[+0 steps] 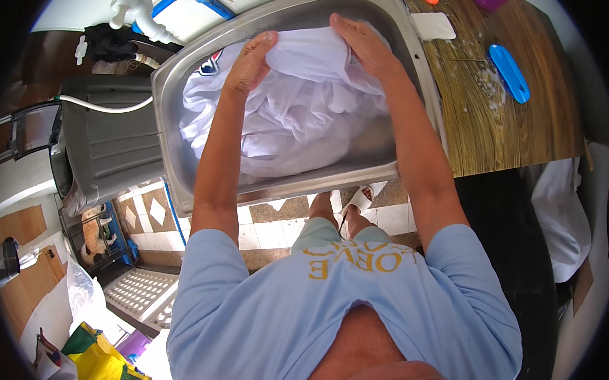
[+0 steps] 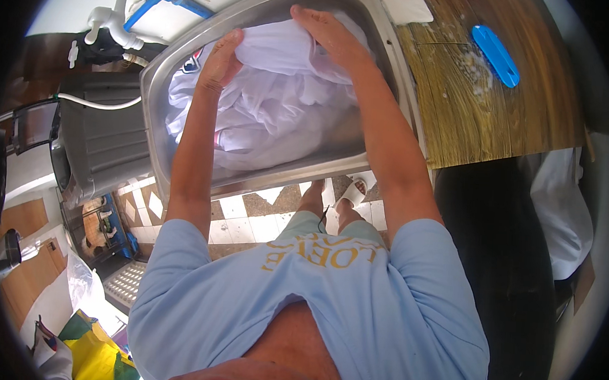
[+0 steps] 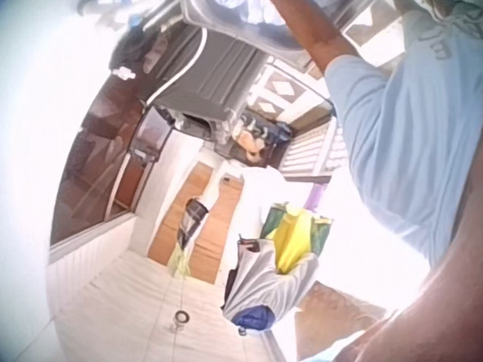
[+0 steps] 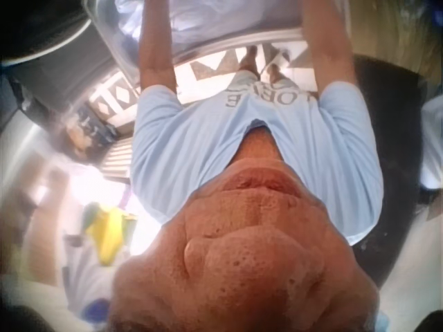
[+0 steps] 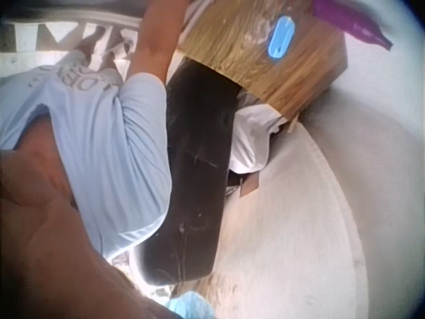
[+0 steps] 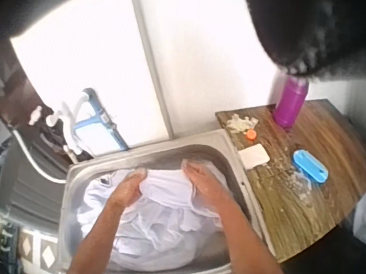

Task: The person washes a white garment in a basin of soapy water by hand, scrubbing the fabric against itself and using a bar of soap, then wrings the garment out.

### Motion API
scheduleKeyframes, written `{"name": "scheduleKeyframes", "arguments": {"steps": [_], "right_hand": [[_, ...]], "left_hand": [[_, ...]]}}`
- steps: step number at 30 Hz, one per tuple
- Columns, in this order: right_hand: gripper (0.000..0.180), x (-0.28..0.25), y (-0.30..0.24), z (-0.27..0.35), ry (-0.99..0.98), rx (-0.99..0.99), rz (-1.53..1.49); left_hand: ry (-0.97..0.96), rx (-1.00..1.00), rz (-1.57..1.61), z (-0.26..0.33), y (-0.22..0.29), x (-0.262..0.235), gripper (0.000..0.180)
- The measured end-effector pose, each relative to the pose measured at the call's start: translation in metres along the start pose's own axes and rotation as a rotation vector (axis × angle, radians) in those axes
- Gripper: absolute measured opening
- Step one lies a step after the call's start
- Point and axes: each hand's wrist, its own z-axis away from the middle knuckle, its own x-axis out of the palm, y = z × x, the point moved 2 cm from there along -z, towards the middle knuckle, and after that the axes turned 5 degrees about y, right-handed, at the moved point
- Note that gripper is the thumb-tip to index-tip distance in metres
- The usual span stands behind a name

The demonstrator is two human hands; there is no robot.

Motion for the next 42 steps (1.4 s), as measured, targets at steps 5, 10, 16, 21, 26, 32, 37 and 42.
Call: {"name": "scheduleKeyframes", "arguments": {"steps": [5, 10, 16, 21, 26, 32, 37, 42], "right_hand": [[0.025, 0.012, -0.015, 0.021, -0.342, 0.084, 0.163], [0.018, 0.011, -0.017, 0.020, -0.269, 0.060, 0.373], [0.037, -0.003, -0.027, 0.018, -0.138, -0.134, 0.164], [0.035, -0.001, -0.034, 0.019, -0.189, -0.185, -0.315], [0.033, -0.009, -0.032, 0.016, -0.119, -0.182, -0.466], [0.030, -0.025, -0.019, 0.005, 0.054, -0.179, -0.404], [0.018, -0.039, 0.021, -0.008, 0.489, -0.140, 0.480], [0.014, -0.038, 0.051, -0.017, 0.539, -0.321, 1.258]], "left_hand": [[-0.070, 0.090, 0.220, 0.004, 0.015, 0.007, 0.026], [0.070, 0.137, 0.193, 0.001, 0.014, -0.002, 0.029], [0.121, 0.250, 0.183, -0.005, 0.018, -0.002, 0.031], [0.140, 0.286, 0.163, -0.005, 0.021, 0.018, 0.028], [0.129, 0.306, 0.186, -0.008, 0.013, 0.026, 0.025], [0.239, 0.319, 0.141, -0.018, -0.011, 0.028, 0.025], [0.362, 0.457, -0.732, -0.030, -0.055, 0.008, 0.030], [0.415, 0.506, -1.272, -0.042, -0.081, 0.020, 0.031]]}}
